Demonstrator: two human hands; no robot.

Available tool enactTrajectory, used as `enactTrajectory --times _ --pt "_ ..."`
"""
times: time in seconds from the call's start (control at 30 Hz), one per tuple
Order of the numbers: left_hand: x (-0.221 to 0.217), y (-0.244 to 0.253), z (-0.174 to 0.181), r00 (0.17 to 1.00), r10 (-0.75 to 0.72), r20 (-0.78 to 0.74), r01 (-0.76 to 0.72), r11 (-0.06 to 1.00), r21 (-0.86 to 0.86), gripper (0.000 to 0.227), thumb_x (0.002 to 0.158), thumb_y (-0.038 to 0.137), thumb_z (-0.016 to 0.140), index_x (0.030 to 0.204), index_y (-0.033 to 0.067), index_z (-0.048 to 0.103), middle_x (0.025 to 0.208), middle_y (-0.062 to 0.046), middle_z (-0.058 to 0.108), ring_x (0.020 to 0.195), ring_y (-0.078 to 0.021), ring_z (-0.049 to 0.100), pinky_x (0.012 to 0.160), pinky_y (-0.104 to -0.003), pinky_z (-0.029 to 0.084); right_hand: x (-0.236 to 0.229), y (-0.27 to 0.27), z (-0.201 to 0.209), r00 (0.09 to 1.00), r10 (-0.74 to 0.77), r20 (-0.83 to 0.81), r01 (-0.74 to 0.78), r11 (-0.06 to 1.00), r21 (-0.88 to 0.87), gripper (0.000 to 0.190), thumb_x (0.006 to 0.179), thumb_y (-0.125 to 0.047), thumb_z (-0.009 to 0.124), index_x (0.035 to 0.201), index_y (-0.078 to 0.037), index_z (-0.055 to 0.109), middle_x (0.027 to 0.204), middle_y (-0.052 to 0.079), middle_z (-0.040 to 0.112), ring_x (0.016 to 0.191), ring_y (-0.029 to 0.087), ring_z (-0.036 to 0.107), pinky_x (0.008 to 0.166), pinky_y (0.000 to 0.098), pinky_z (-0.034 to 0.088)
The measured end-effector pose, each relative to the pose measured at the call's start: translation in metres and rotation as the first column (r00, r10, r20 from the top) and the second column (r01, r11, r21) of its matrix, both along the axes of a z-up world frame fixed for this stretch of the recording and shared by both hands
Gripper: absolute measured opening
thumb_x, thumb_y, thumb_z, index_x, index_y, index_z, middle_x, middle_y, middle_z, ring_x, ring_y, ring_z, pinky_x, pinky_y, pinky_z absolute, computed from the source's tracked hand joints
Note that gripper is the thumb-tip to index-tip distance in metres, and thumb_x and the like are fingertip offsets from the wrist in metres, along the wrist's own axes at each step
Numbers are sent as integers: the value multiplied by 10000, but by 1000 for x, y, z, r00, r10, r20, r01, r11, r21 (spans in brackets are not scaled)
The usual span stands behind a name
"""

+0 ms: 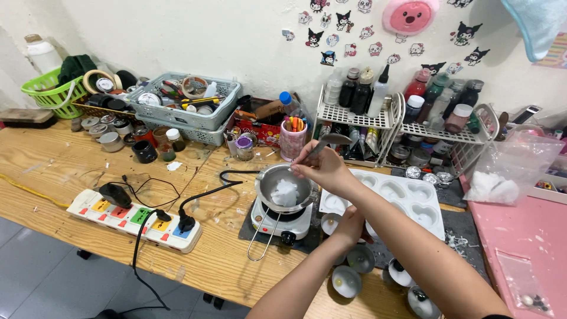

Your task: Preparing and pouring wax into molds to create candles or wax melts.

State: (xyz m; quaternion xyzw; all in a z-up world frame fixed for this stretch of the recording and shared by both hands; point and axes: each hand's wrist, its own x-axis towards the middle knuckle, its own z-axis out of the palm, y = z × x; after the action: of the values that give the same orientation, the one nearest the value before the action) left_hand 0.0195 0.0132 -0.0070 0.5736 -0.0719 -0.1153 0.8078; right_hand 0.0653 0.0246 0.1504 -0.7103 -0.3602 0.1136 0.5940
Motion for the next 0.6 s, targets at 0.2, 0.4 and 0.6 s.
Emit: enactTrajectory --times 0.2,0.4,0.6 --pt "10 -7 -24 999 -19 31 18 1000 12 486 1101 405 384 1031 -21 609 818 -92 643 515 -220 617 487 -356 542 1 7 -3 993 -97 67 100 994 -51 176 896 -33 739 964 -35 577 933 78 750 904 130 749 781 301 626" --pt "13 -8 -31 999 -10 33 9 1000 17 507 1115 409 384 1007 -35 602 773 -92 633 517 -222 619 484 -364 549 3 8 -6 997 -73 -19 73 997 9 263 835 45 775 937 -31 545 930 80 732 910 148 748 821 314 652" --pt "13 -8 -30 999 -18 30 17 999 38 462 1100 394 417 1025 -22 604 767 -84 611 553 -199 606 498 -375 557 1 7 -3 998 -62 -5 62 998 32 379 771 80 802 910 -48 473 908 84 709 918 163 753 840 330 661"
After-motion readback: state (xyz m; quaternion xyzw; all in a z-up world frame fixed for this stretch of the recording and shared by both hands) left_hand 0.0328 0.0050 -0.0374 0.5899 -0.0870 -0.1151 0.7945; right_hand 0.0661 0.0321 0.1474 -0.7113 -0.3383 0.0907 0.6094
